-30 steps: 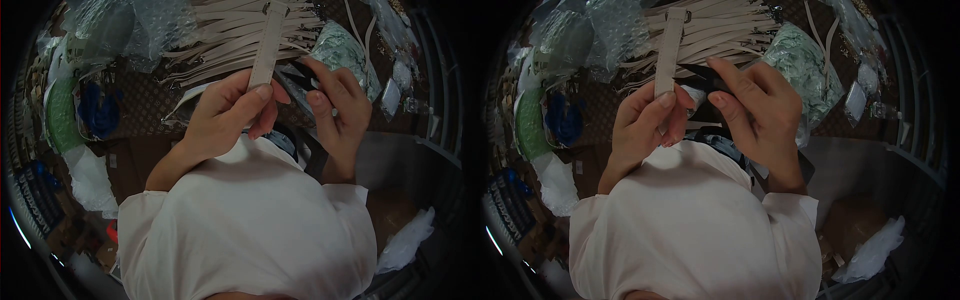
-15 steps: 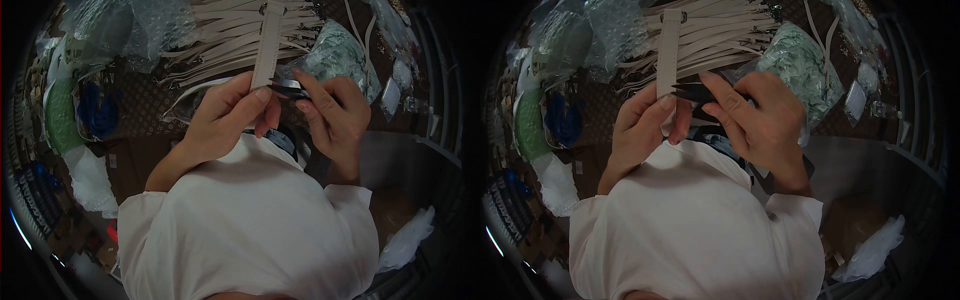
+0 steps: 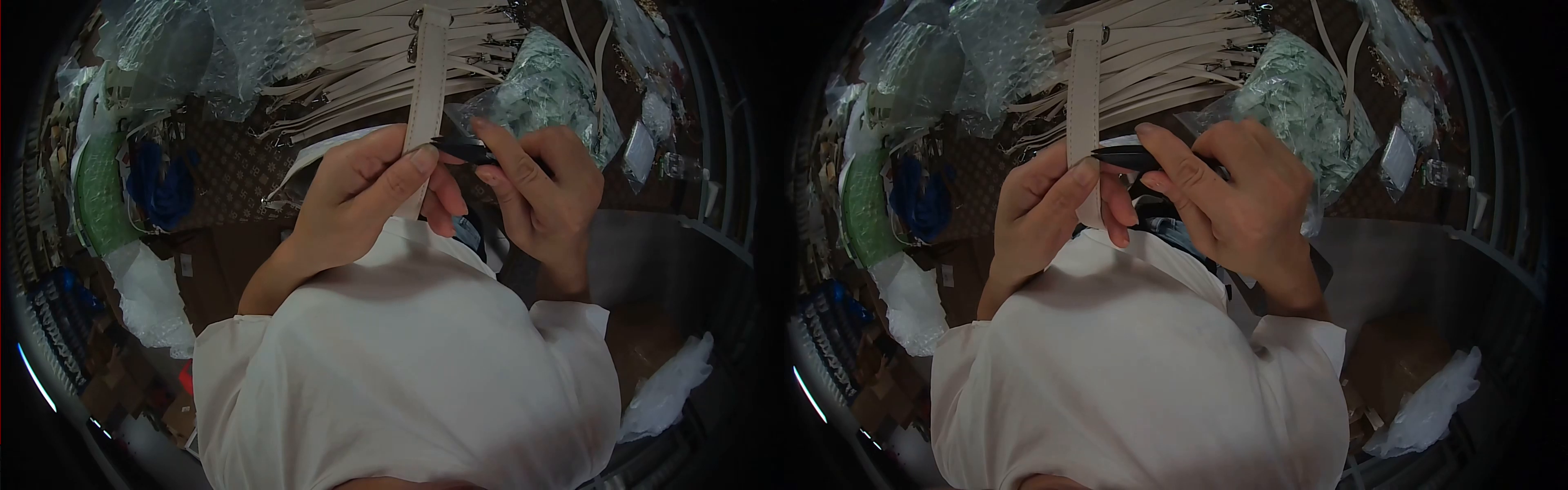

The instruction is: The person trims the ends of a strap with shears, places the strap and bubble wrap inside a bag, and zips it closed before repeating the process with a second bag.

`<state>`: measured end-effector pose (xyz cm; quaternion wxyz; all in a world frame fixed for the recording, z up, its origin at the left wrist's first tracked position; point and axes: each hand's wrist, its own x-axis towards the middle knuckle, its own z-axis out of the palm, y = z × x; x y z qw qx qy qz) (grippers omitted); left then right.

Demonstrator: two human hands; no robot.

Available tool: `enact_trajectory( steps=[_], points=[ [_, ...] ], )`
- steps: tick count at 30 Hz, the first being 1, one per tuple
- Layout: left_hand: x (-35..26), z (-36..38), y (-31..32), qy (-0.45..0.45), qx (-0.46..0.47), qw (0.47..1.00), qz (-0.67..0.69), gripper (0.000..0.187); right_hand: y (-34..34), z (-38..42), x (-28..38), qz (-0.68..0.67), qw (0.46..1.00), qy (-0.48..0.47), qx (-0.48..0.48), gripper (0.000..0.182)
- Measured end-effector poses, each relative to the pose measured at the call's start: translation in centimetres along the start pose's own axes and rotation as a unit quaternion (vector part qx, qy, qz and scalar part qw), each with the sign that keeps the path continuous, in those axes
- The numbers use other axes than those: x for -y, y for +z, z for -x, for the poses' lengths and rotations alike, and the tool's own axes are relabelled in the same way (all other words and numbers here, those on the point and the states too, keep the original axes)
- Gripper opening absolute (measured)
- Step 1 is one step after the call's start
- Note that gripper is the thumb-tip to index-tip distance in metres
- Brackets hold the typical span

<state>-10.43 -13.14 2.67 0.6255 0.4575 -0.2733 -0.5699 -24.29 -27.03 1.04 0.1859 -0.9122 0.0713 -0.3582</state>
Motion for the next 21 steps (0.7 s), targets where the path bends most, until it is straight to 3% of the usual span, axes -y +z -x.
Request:
enact_trajectory(
  steps=[21],
  points=[
    [-0.34, -0.01, -0.01, -0.002, 0.012, 1.000, 0.001, 0.026, 0.01, 0.17, -0.15, -0.019, 1.000, 0.006, -0.006, 0.038]
  ],
)
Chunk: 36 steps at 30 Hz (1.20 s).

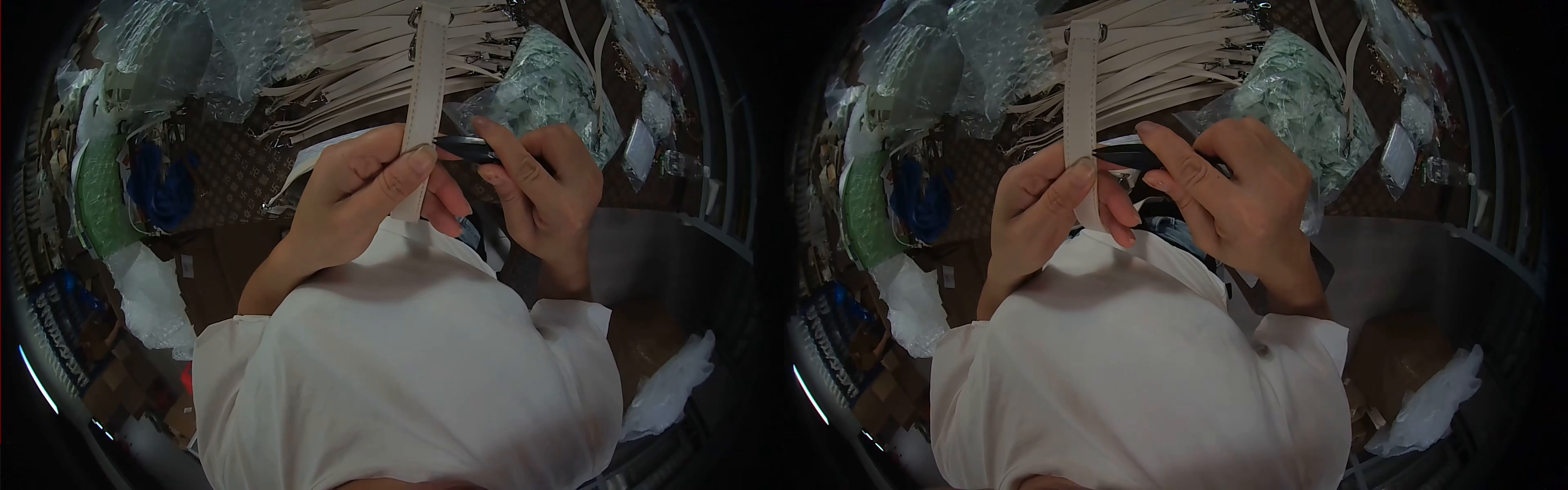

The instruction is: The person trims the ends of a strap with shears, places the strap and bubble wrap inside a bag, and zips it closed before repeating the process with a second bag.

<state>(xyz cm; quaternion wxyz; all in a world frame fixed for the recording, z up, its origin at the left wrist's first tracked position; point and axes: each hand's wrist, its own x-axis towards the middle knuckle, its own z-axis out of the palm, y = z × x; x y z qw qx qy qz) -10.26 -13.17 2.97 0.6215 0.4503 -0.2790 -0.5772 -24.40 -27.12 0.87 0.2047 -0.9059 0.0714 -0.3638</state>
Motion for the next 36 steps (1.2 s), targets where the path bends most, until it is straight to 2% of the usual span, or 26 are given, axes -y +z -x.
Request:
enact_trajectory(
  steps=[16, 21, 23, 24, 26, 27, 30, 32, 33, 35, 36],
  points=[
    [-0.1, 0.1, 0.2, 0.011, -0.011, 0.999, -0.051, 0.023, 0.0, 0.0, 0.0, 0.022, 1.000, -0.017, -0.007, 0.035],
    [0.1, 0.0, 0.1, 0.016, -0.007, 1.000, -0.026, 0.025, 0.2, 0.0, -0.1, 0.009, 1.000, -0.022, -0.013, 0.033],
    [-0.1, 0.0, 0.0, 0.016, -0.004, 1.000, -0.008, 0.027, 0.6, 0.1, -0.2, -0.097, 0.994, 0.054, -0.021, 0.028],
    [-0.3, 0.0, -0.1, 0.007, 0.004, 1.000, -0.001, 0.028, 0.5, 0.1, -0.1, -0.098, 0.994, 0.052, -0.020, 0.028],
    [-0.5, 0.1, -0.2, -0.001, 0.010, 1.000, 0.006, 0.029, 0.3, 0.1, -0.1, -0.198, 0.955, 0.214, -0.049, 0.024],
    [-0.5, 0.1, -0.2, -0.005, 0.008, 1.000, 0.008, 0.029, 0.7, 0.2, -0.4, -0.198, 0.955, 0.213, -0.049, 0.024],
    [-0.5, 0.1, -0.1, -0.013, 0.002, 1.000, 0.012, 0.028, 2.8, 1.2, -2.6, -0.193, 0.945, 0.250, -0.090, 0.023],
    [-0.5, 0.0, -0.1, -0.014, -0.001, 1.000, 0.016, 0.027, 4.4, 2.1, -4.2, -0.098, 0.936, 0.336, 0.029, 0.025],
    [-0.4, 0.0, -0.2, -0.012, -0.004, 1.000, 0.020, 0.026, 5.9, 3.2, -5.6, -0.098, 0.937, 0.335, 0.028, 0.025],
    [-0.2, 0.0, -0.4, -0.006, -0.006, 1.000, 0.023, 0.025, 8.8, 5.7, -8.1, 0.058, 0.966, 0.244, 0.063, 0.028],
    [-0.1, -0.1, -0.7, -0.010, -0.008, 0.999, 0.034, 0.024, 9.1, 5.6, -8.0, 0.057, 0.967, 0.241, 0.062, 0.028]
  ],
)
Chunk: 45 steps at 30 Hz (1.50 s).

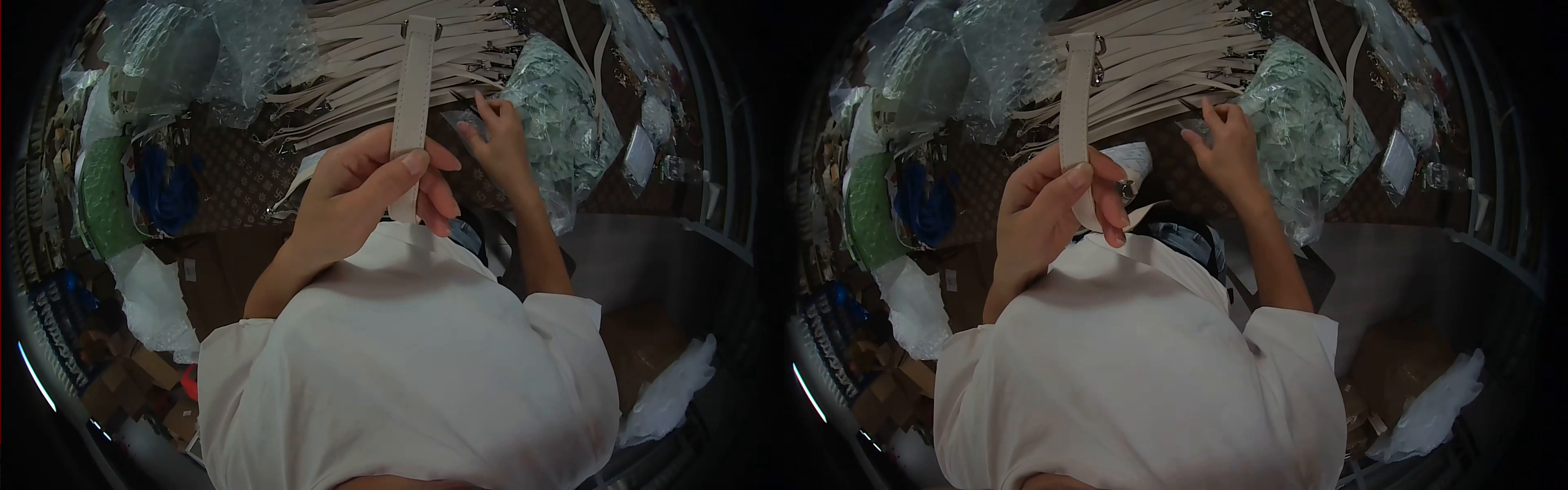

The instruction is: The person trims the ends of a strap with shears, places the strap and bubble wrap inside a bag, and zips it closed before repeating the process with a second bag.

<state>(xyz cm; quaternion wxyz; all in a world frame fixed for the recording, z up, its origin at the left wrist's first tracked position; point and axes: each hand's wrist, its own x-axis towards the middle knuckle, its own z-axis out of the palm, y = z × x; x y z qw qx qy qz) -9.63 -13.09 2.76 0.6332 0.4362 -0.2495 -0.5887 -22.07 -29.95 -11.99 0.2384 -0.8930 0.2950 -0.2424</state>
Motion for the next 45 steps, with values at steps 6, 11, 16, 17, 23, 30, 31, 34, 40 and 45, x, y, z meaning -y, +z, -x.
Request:
enact_trajectory(
  steps=[6, 11, 16, 17, 23, 30, 31, 34, 40, 45],
  points=[
    [0.7, -0.7, -0.8, 0.060, -0.087, 0.988, 0.111, 0.026, -2.3, 0.4, 7.6, -0.385, 0.921, -0.011, 0.051, 0.029],
    [-0.3, -0.9, -3.5, 0.146, -0.199, 0.958, 0.144, 0.028, -5.3, 0.7, 9.5, -0.523, 0.803, 0.102, 0.269, 0.033],
    [-2.5, 0.9, -8.2, 0.292, -0.114, 0.922, 0.227, 0.028, -5.9, 0.7, 8.6, -0.522, 0.781, -0.003, 0.342, 0.032],
    [-2.8, 1.3, -8.7, 0.292, -0.115, 0.922, 0.227, 0.028, -5.8, 0.7, 8.7, -0.512, 0.775, -0.053, 0.368, 0.030],
    [-4.7, 5.2, -16.4, 0.343, -0.129, 0.897, 0.246, 0.028, -8.2, 1.0, 8.3, -0.491, 0.767, -0.018, 0.413, 0.023],
    [-4.1, 8.7, -22.7, 0.327, -0.166, 0.880, 0.303, 0.026, -10.4, 1.0, 8.1, -0.501, 0.746, 0.021, 0.438, 0.017],
    [-3.7, 8.8, -23.0, 0.314, -0.171, 0.874, 0.328, 0.026, -10.6, 0.9, 8.2, -0.501, 0.746, 0.023, 0.438, 0.017],
    [-3.0, 8.8, -23.6, 0.281, -0.153, 0.864, 0.389, 0.026, -11.0, 0.5, 8.2, -0.548, 0.727, 0.010, 0.413, 0.025],
    [-2.7, 8.6, -22.6, 0.265, -0.166, 0.859, 0.405, 0.026, -11.5, 0.2, 7.6, -0.553, 0.704, 0.025, 0.445, 0.030],
    [-1.9, 6.2, -17.3, 0.258, -0.154, 0.902, 0.311, 0.028, -10.3, 0.0, 8.0, -0.219, 0.925, -0.115, 0.289, 0.055]
  ],
)
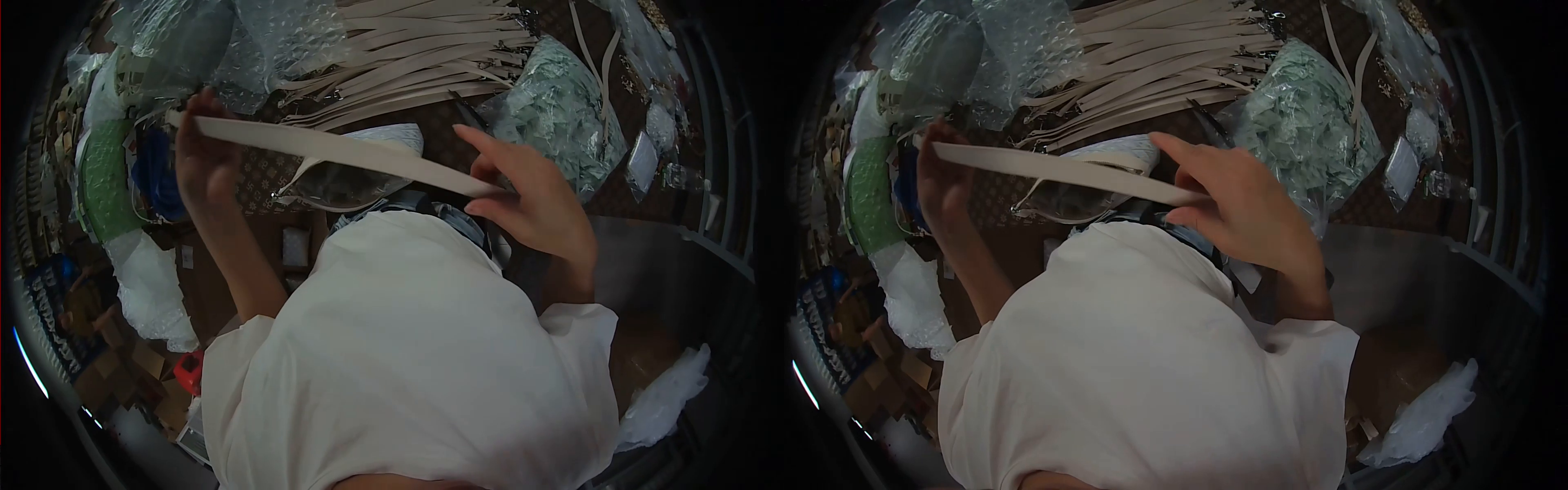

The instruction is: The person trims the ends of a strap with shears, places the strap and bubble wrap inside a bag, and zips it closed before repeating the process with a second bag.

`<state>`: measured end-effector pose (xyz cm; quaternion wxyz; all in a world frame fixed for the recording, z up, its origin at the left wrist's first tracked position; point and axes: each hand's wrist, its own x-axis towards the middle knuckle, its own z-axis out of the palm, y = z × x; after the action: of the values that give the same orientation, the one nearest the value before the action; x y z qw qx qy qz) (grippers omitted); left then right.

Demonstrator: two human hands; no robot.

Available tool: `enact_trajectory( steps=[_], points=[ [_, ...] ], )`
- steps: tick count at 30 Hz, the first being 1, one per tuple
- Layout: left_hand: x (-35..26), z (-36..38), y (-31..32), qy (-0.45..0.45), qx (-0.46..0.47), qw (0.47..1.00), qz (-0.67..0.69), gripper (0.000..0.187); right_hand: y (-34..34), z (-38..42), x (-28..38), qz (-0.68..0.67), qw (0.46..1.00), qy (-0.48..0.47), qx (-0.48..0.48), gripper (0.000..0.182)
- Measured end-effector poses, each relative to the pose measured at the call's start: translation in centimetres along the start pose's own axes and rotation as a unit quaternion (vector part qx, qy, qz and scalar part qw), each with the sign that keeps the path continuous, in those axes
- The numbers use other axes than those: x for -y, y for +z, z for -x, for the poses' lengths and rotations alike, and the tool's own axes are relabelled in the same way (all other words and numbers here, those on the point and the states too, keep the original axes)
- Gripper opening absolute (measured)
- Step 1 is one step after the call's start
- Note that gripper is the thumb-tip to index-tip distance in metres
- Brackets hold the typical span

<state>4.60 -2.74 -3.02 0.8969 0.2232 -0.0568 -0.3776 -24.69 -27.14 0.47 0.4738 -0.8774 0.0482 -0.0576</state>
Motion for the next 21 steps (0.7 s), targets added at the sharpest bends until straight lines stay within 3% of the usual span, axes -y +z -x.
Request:
enact_trajectory(
  steps=[1, 3, 4, 6, 7, 9, 10, 12, 13, 14, 15, 17, 18, 19, 20, 21],
  points=[
    [1.6, 0.3, 1.1, -0.066, 0.048, 0.997, 0.014, 0.028, 0.6, -0.6, 0.1, -0.002, 1.000, -0.009, 0.002, 0.055],
    [5.6, 1.2, 3.3, -0.104, 0.004, 0.993, 0.048, 0.030, 3.1, -2.4, 0.5, 0.164, 0.983, -0.071, -0.045, 0.063],
    [7.5, 1.9, 4.6, -0.110, 0.005, 0.994, 0.009, 0.031, 4.6, -3.3, 0.5, 0.162, 0.983, -0.081, -0.045, 0.063],
    [9.8, 3.1, 6.4, -0.145, -0.008, 0.989, -0.024, 0.033, 7.1, -5.1, 0.7, -0.034, 0.988, -0.091, -0.120, 0.056],
    [10.0, 3.4, 6.9, -0.171, -0.021, 0.985, -0.019, 0.033, 6.9, -5.4, 0.9, -0.037, 0.987, -0.106, -0.116, 0.056],
    [8.6, 4.3, 7.4, -0.166, -0.024, 0.960, -0.225, 0.029, 5.8, -5.2, 1.3, -0.143, 0.979, -0.019, -0.147, 0.046],
    [7.5, 4.8, 7.7, -0.161, -0.009, 0.891, -0.424, 0.026, 4.5, -5.0, 1.4, -0.073, 0.986, -0.006, -0.151, 0.041],
    [5.2, 6.0, 7.6, -0.148, 0.028, 0.839, -0.523, 0.026, 2.0, -4.9, 1.8, 0.014, 0.992, -0.004, -0.128, 0.034],
    [5.3, 6.6, 9.0, -0.060, 0.055, 0.854, -0.514, 0.023, 1.5, -5.0, 2.3, 0.033, 0.995, -0.012, -0.096, 0.032],
    [6.0, 6.2, 9.3, 0.104, 0.136, 0.789, -0.590, 0.023, 1.3, -5.2, 3.1, 0.024, 0.997, -0.041, -0.054, 0.032],
    [6.9, 5.5, 9.5, 0.257, 0.212, 0.685, -0.648, 0.024, 1.3, -5.5, 3.7, 0.018, 0.997, -0.069, -0.012, 0.032],
    [8.1, 5.3, 10.1, 0.170, 0.281, 0.697, -0.637, 0.021, 1.4, -6.4, 4.0, 0.049, 0.988, -0.149, -0.016, 0.033],
    [8.0, 5.0, 9.8, 0.192, 0.261, 0.686, -0.652, 0.021, 1.0, -6.7, 3.8, 0.052, 0.987, -0.144, -0.041, 0.031],
    [7.7, 4.5, 8.9, -0.039, 0.272, 0.799, -0.535, 0.021, 0.4, -7.0, 3.3, 0.054, 0.987, -0.136, -0.065, 0.030],
    [7.2, 4.4, 8.1, -0.264, 0.267, 0.851, -0.368, 0.021, -0.6, -7.1, 2.8, 0.046, 0.985, -0.136, -0.100, 0.028],
    [6.8, 4.6, 7.4, -0.273, 0.267, 0.855, -0.352, 0.022, -1.5, -7.2, 2.1, 0.039, 0.981, -0.132, -0.137, 0.026]
  ],
)
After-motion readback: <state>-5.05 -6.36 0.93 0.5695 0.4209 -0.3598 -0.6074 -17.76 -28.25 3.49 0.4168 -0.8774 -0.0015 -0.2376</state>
